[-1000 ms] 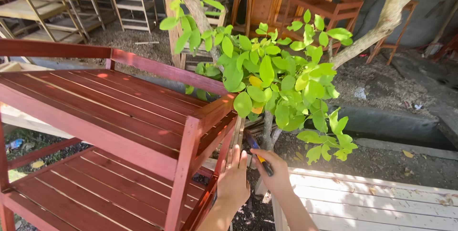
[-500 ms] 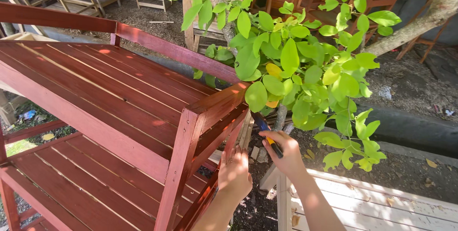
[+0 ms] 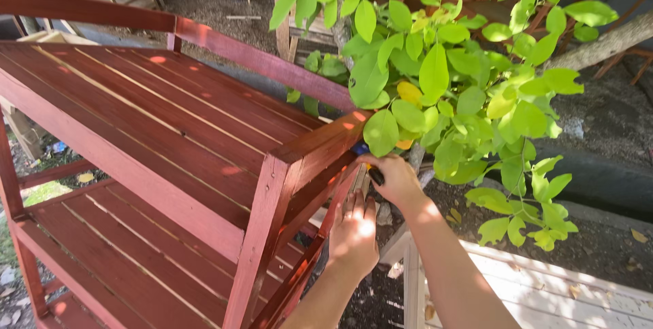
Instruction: The person paints a wooden shelving unit with reddish-brown paint using a brush. They systematically cover the shelves and frame, dipping the brush into a container to reload paint as needed.
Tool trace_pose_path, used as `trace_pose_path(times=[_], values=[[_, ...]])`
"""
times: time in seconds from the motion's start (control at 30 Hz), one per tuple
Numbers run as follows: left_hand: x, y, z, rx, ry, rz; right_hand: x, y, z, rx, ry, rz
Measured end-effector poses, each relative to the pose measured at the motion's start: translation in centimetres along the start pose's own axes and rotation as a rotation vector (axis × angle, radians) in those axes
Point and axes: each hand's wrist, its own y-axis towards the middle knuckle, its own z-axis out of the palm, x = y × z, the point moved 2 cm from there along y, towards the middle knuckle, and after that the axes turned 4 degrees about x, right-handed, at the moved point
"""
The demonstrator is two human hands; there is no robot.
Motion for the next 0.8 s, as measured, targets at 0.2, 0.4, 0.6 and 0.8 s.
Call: trace_pose_path(times=[0.2, 0.4, 0.6, 0.8], values=[[0.5, 0.2, -0.1, 0.011, -0.027, -0.011, -0.5, -3.1, -1.3, -0.047, 0.017, 0.215], [1.3, 1.1, 0.3, 0.009, -0.026, -0.066, 0.1, -1.1, -1.5, 0.018, -0.026, -0.016], [1.0, 1.1, 1.2, 0.076, -0.024, -0.062, -0.7, 0.8, -1.4, 0.195, -0.231, 0.087], [0.7, 0.7, 0.9, 0.009, -0.032, -0.023, -0.9, -4.7, -2.1, 0.041, -0.159, 0.225]])
